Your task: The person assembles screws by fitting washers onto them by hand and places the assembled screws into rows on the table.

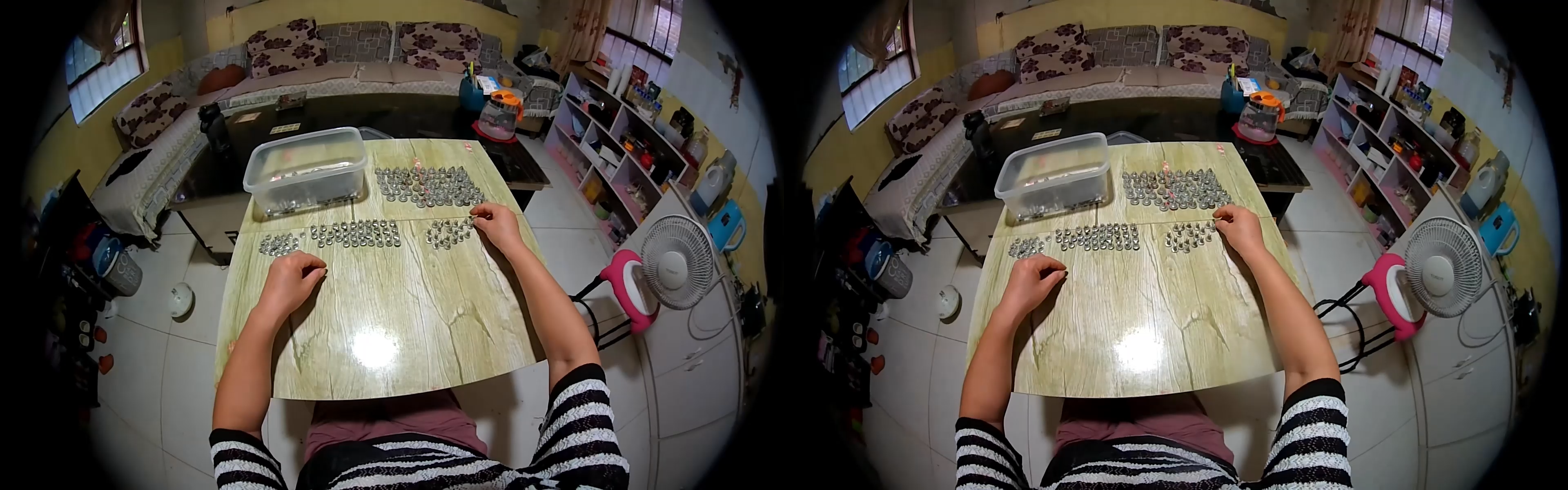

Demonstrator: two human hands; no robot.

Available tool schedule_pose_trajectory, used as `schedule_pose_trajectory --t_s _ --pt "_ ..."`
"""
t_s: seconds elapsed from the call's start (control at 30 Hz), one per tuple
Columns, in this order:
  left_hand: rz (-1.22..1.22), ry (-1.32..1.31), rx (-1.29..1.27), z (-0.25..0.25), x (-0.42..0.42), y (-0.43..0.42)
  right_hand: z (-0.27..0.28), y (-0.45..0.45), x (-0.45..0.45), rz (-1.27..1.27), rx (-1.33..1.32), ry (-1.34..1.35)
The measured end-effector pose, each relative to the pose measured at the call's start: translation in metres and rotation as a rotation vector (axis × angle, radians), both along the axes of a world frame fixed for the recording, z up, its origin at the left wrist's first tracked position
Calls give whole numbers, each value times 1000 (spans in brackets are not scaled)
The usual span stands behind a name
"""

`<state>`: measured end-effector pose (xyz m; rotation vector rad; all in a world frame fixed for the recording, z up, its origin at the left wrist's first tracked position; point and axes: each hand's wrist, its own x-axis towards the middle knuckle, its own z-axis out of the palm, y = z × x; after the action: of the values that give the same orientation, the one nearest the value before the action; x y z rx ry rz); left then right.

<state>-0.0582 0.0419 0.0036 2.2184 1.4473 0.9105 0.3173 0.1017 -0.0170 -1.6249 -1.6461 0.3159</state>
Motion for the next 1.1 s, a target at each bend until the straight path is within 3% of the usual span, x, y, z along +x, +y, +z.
schedule_pose_trajectory --t_s 0.17,0.27,0.3,0.4,0.73,1.1 --pt "26 13 15 0 -7 2 1 -4 -3 -21 148 -25" --pt "129 30 98 4 -26 7 9 -10 -7 -67 114 214" --pt "207 -12 151 7 -32 8 22 -21 -18 -3 78 418" --pt "339 -31 210 7 -52 13 34 -38 -36 227 -38 677" --pt "352 -13 31 -6 -56 23 42 -94 -113 577 -437 828" --pt "343 30 -35 -5 -52 20 43 -113 -133 597 -621 930"
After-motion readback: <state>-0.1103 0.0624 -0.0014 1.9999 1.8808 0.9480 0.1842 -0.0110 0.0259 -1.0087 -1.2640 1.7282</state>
